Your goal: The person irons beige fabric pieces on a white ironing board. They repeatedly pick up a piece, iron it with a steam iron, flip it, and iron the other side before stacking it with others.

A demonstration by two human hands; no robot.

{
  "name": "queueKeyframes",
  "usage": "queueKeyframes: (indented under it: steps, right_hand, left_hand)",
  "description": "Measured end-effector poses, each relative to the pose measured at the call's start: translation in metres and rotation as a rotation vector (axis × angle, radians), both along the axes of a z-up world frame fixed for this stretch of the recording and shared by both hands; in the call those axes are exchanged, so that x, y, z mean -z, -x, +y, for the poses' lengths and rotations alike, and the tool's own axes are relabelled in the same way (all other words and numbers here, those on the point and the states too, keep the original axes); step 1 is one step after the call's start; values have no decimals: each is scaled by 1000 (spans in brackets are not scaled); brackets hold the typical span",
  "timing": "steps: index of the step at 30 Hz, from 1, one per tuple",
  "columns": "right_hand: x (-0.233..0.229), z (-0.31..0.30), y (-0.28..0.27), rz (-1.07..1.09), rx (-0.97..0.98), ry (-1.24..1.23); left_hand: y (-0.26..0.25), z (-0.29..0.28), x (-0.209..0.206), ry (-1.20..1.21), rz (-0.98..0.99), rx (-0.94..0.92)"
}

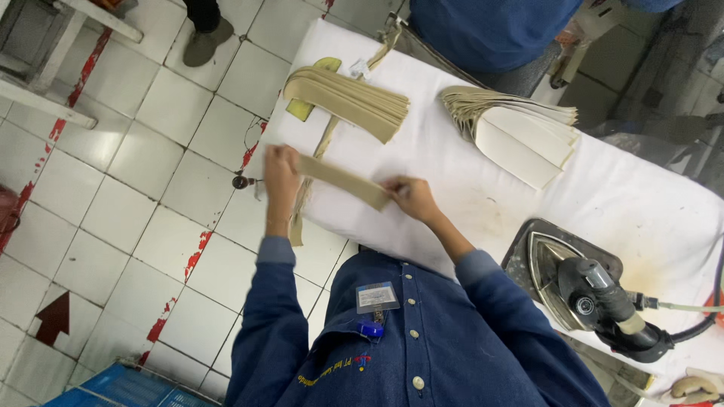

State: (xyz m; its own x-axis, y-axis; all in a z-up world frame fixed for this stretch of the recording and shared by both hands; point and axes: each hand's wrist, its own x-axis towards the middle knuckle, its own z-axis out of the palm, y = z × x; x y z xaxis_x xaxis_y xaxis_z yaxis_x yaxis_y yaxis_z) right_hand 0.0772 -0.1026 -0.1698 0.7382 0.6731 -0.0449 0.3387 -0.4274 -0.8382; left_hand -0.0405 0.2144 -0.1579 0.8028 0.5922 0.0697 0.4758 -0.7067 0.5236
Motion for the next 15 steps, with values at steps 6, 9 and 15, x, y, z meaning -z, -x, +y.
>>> queueKeyframes:
  steps: [6,9,15]
  right_hand:
    - [-15,78,-22,-23,70,213]
    - [-4,67,-27,-103,69,416]
    - [-16,-59,-78,-29,262,-15]
  left_hand:
    - [-12,42,-38,-177,226,-86]
    - [-18,46,2,-265,267,-136]
    - [1,1,-50,-166,-77,-109]
